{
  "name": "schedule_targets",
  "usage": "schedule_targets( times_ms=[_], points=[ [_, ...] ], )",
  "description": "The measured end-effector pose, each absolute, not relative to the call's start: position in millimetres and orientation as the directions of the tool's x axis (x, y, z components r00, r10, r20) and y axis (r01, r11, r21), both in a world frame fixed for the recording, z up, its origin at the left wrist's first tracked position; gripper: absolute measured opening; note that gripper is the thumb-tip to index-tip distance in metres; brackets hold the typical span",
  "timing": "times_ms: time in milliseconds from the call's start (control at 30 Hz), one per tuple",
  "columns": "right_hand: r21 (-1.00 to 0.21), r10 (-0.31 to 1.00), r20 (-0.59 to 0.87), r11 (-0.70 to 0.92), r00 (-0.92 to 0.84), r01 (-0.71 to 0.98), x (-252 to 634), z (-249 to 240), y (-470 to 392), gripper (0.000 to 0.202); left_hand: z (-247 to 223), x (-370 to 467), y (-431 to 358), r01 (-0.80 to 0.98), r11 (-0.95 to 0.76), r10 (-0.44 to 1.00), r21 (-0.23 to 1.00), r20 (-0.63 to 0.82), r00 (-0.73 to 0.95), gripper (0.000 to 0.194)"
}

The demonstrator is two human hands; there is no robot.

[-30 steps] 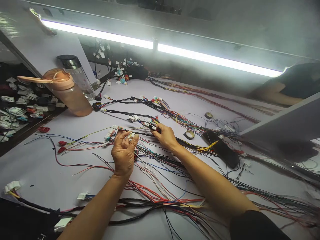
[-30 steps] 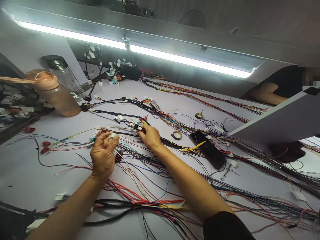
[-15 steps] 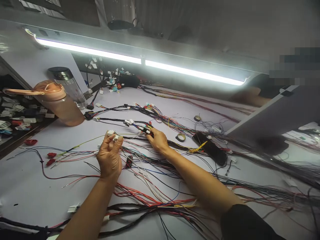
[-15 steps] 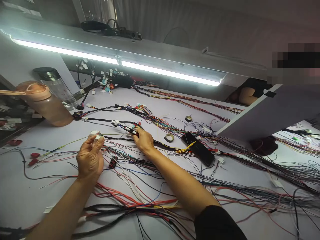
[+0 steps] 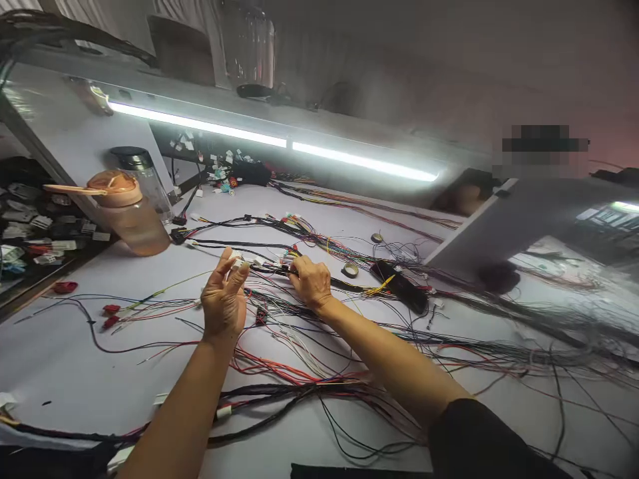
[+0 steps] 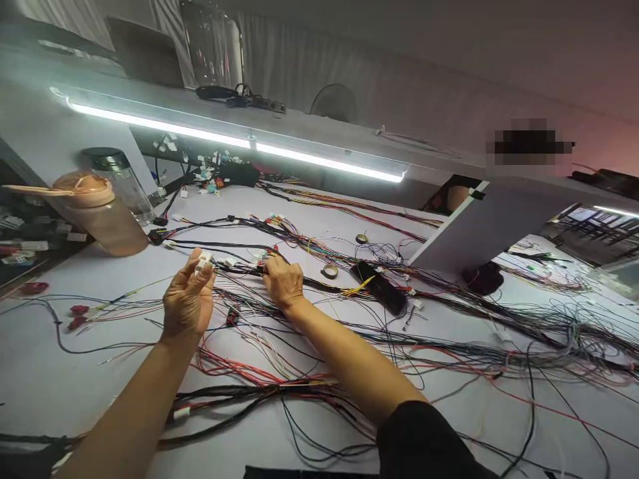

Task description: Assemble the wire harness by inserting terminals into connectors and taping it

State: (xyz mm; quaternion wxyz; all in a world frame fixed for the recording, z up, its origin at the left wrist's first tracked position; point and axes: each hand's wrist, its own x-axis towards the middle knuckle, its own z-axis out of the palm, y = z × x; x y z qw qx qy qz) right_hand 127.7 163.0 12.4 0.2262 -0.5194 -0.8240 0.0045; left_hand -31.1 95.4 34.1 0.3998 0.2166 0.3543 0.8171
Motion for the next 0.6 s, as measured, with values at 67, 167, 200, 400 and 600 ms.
schedule_targets(
  times_ms=[67,167,200,400,600],
  points=[
    [-0.264,0.884,0.367,0.397,-0.289,0.879,124.1,8.6,163.8,0.005,38.5,-32.3,93.7,-0.514,-0.410,0.821,0.753,0.060,-0.567,0.034],
    [-0.297,0.903,0.386,0.316,-0.189,0.901,117.8,3.4,162.8,0.012,41.3,-36.9,87.0,-0.509,-0.371,0.860,0.777,0.082,-0.503,0.035],
    [-0.309,0.897,0.400,0.326,-0.189,0.893,115.5,1.7,161.3,0.014,40.5,-38.9,84.1,-0.507,-0.359,0.871,0.784,0.085,-0.485,0.034],
    [-0.325,0.767,0.480,0.606,-0.425,0.726,103.4,-8.3,153.0,0.022,29.8,-50.4,74.6,-0.499,-0.282,0.903,0.819,0.051,-0.427,0.031],
    [-0.467,0.742,0.592,0.633,-0.313,0.617,101.1,-16.7,167.4,0.019,18.2,-60.4,80.8,-0.352,-0.265,0.920,0.898,0.126,-0.372,0.031]
  ],
)
